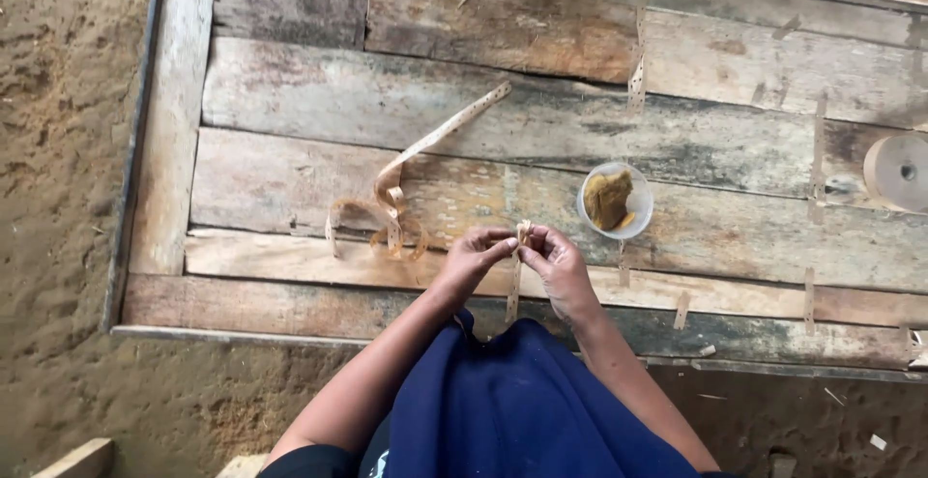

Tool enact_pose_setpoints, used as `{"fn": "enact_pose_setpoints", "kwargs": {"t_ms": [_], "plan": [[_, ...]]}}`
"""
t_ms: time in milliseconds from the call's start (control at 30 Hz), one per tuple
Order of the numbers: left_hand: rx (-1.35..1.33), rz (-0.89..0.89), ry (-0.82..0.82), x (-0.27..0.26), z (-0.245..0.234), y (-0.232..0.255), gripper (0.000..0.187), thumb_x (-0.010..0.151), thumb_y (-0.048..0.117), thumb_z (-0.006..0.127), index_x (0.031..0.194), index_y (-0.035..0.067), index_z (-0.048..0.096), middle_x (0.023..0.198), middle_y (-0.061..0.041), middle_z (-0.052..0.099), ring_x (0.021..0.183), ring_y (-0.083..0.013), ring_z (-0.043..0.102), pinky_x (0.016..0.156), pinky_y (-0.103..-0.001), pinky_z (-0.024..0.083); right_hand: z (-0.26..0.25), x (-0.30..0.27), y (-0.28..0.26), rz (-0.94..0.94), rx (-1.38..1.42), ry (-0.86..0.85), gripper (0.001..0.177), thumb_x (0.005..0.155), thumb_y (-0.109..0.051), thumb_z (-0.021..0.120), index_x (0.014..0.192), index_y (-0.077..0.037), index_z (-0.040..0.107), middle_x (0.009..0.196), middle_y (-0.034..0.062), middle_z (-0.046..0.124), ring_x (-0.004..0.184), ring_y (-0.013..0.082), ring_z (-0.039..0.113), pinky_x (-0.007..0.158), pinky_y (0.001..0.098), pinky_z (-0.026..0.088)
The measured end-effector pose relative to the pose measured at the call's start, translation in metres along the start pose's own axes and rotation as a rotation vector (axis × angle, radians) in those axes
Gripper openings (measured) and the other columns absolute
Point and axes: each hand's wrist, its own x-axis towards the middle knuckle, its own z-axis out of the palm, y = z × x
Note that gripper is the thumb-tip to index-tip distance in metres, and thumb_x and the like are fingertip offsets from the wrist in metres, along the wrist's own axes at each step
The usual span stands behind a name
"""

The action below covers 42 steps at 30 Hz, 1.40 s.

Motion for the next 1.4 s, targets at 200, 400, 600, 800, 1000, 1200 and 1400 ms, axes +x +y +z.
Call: {"fn": "enact_pose_setpoints", "kwargs": {"t_ms": [200,400,600,800,1000,1200,1400], "plan": [[0.046,-0.255,0.040,0.030,-0.018,0.008,0.029,0.077,0.028,0.089,0.099,0.015,0.075,0.087,0.004,0.072,0.080,-0.0072,0.063,0.061,-0.020,0.047,0.008,0.032,-0.001,0.040,-0.174,-0.075,0.044,0.086,0.003,0.078,0.129,-0.005,0.068,0.084,0.0044,0.068,0.075,0.0070,0.066,0.069,0.0224,0.060],[0.055,-0.253,0.092,0.035,-0.023,0.055,0.023,0.083,0.025,0.086,0.093,0.012,0.069,0.083,0.001,0.068,0.078,-0.0075,0.062,0.058,-0.017,0.044,0.041,0.050,-0.025,0.164,-0.089,-0.099,0.074,0.084,0.009,0.076,0.150,-0.009,0.048,0.082,0.0113,0.069,0.075,0.0122,0.066,0.070,0.0264,0.060],[0.453,0.176,0.104,0.052,-0.026,0.064,0.010,0.087,0.020,0.080,0.091,0.013,0.075,0.097,-0.007,0.060,0.087,-0.0179,0.059,0.068,-0.027,0.046,0.057,0.072,-0.016,0.314,0.041,0.039,0.022,0.089,0.006,0.072,0.110,0.001,0.069,0.089,0.0111,0.071,0.078,0.0164,0.070,0.075,0.0298,0.062],[0.519,0.335,0.126,0.059,-0.016,0.098,0.007,0.089,0.017,0.079,0.092,0.013,0.074,0.095,-0.005,0.061,0.085,-0.0153,0.058,0.069,-0.025,0.047,0.053,0.090,-0.011,0.331,0.041,0.074,0.014,0.090,-0.001,0.076,0.103,0.002,0.072,0.091,0.0115,0.072,0.082,0.0151,0.068,0.079,0.0333,0.063],[0.473,0.358,0.161,0.075,-0.019,0.091,0.006,0.089,0.018,0.080,0.088,0.015,0.075,0.094,-0.004,0.063,0.084,-0.0161,0.059,0.067,-0.025,0.046,0.060,0.095,-0.036,0.325,0.082,0.037,0.017,0.089,-0.006,0.079,0.104,0.001,0.074,0.089,0.0069,0.071,0.082,0.0129,0.066,0.077,0.0314,0.062],[0.516,0.411,0.186,0.085,-0.010,0.119,0.007,0.090,0.016,0.079,0.088,0.012,0.073,0.094,-0.003,0.061,0.083,-0.0144,0.059,0.065,-0.026,0.045,0.062,0.108,-0.048,0.331,0.038,0.040,0.021,0.087,-0.012,0.083,0.101,0.002,0.075,0.083,0.0085,0.068,0.076,0.0124,0.063,0.071,0.0306,0.063],[0.600,0.541,0.243,0.140,0.000,0.156,0.069,0.086,0.021,0.082,0.144,0.009,0.048,0.119,-0.017,0.059,0.092,-0.0297,0.061,0.076,-0.041,0.050,0.054,0.175,-0.048,0.200,-0.085,0.112,0.012,0.092,-0.015,0.080,0.095,-0.004,0.074,0.084,0.0037,0.069,0.077,0.0088,0.060,0.068,0.0252,0.060]]}}
